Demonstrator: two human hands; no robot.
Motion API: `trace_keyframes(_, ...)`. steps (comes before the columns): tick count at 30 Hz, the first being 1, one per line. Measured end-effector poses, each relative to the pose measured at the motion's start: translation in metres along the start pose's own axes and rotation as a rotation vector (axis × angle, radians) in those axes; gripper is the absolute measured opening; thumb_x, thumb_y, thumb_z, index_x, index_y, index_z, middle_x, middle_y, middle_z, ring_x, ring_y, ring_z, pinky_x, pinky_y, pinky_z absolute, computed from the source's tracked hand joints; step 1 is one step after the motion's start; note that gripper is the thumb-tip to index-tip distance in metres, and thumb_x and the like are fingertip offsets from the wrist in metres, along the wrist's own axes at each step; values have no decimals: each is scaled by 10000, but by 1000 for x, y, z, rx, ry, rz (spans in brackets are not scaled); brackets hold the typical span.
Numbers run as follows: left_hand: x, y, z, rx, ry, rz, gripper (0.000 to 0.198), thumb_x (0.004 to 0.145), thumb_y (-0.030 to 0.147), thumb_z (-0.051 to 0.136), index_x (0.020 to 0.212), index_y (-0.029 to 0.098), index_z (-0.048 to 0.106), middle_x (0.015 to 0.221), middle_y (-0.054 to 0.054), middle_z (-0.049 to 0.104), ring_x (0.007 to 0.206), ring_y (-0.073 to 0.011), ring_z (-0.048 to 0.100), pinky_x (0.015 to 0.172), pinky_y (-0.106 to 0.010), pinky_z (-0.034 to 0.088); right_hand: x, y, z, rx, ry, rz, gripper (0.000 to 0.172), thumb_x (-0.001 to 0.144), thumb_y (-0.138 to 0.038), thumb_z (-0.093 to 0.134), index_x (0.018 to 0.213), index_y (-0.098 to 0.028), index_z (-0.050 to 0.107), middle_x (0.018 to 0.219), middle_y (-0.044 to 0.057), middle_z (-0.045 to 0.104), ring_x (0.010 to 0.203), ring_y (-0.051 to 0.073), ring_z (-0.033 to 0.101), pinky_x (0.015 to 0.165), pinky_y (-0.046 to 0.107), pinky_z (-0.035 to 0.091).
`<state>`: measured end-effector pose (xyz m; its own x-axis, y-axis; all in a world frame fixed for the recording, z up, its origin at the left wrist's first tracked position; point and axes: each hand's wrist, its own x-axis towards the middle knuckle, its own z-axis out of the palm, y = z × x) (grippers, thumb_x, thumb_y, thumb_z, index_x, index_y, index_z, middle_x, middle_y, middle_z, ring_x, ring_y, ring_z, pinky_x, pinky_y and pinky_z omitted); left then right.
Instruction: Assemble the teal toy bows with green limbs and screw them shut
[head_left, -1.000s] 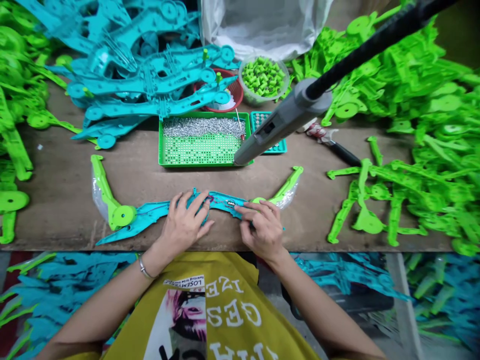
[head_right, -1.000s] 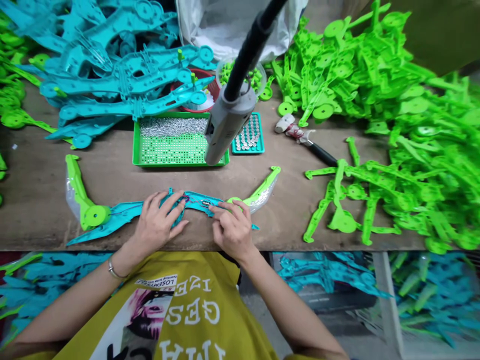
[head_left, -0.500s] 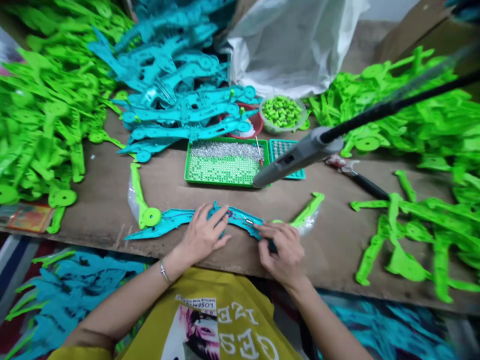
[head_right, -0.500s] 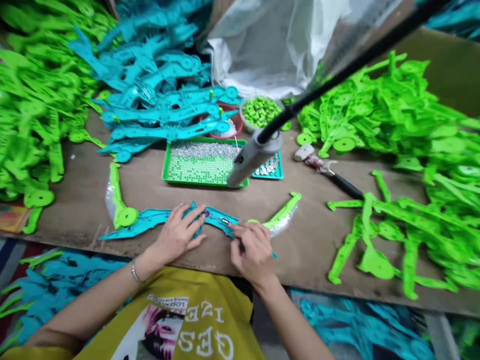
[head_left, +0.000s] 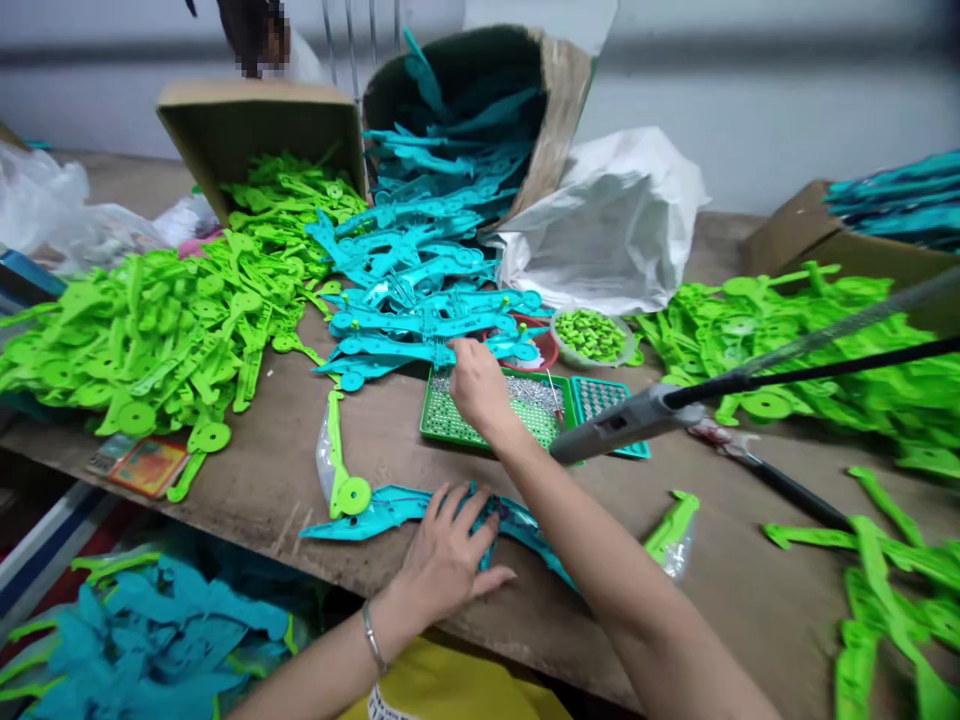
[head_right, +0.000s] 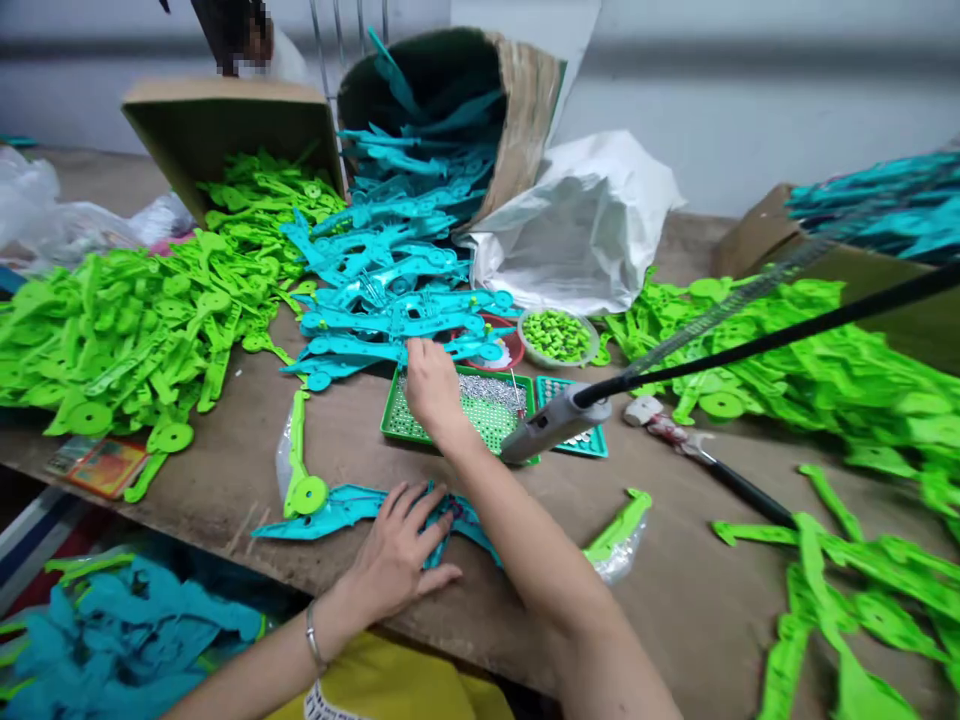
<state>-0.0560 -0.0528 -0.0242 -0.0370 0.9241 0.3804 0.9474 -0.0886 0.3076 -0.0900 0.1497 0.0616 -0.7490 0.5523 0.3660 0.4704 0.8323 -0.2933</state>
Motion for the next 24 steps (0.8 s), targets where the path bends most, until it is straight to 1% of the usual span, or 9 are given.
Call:
trace_keyframes(3,0,-1,0,-10,-12,2,586,858,594,601,1270,178,590,1437,-133,531,1306,-332,490,1091,-527,407,53,1,16,-139,-114,88,483,862,-6,288,1271,-59,540,1217,236,616,1178,347,542,934,488,447)
trace_keyframes(5,-1,-2,0,-23,-17,2,589,853,581,614,1277,173,584,1461,-135,506,1321,-335,476,1099,-525,408,72,5,24,-171,-137,96,508,868,-6,305,1341,-39,489,1264,241,599,1279,362,474,1017,515,386)
trace_keyframes(9,-2,-3,1,-40,-18,-2,565,871,542,608,1286,160,577,1459,-141,503,1332,-334,466,1113,-514,407,83,16,33,-206,-164,95,482,869,-1,312,1310,-26,503,1208,237,620,1253,340,493,1102,539,277)
trace_keyframes(13,-1,-3,1,-42,-13,12,530,880,527,601,1259,157,594,1427,-147,532,1305,-334,491,1097,-515,425,84,19,29,-237,-146,80,381,922,-77,301,1216,-78,544,1211,206,588,1150,308,535,1111,507,273)
trace_keyframes(16,0,-3,-1,-33,-22,19,507,891,511,590,1250,153,602,1417,-160,539,1301,-339,492,1087,-523,428,86,10,19,-247,-66,62,314,969,-188,331,1191,-100,535,1230,205,550,1185,324,495,1097,513,297)
trace_keyframes(18,0,-3,-3,-27,-41,25,496,899,504,578,1248,153,604,1423,-166,530,1311,-341,480,1091,-529,417,85,-3,8,-248,21,70,309,984,-189,311,1187,-107,530,1237,195,535,1192,321,488,1066,509,336)
trace_keyframes(20,1,-4,-6,-27,-69,36,494,906,517,561,1245,160,607,1423,-160,527,1313,-339,476,1105,-525,398,81,-23,-7,-223,90,43,342,998,-169,262,1183,-117,544,1216,168,543,1173,302,504,1014,470,383)
trace_keyframes(22,1,-4,-9,-29,-105,39,491,914,523,545,1242,162,606,1410,-150,535,1306,-334,475,1112,-513,385,69,-49,-28,-138,184,-48,443,1011,-158,164,1151,-107,581,1145,133,562,1155,286,533,937,417,420)
trace_keyframes(24,1,-3,-11,-19,-145,36,484,919,504,543,1253,158,595,1417,-149,524,1309,-332,464,1120,-507,370,51,-77,-53,-57,208,-153,511,1010,-149,115,1112,-94,613,1062,95,574,1132,264,566,858,360,432)
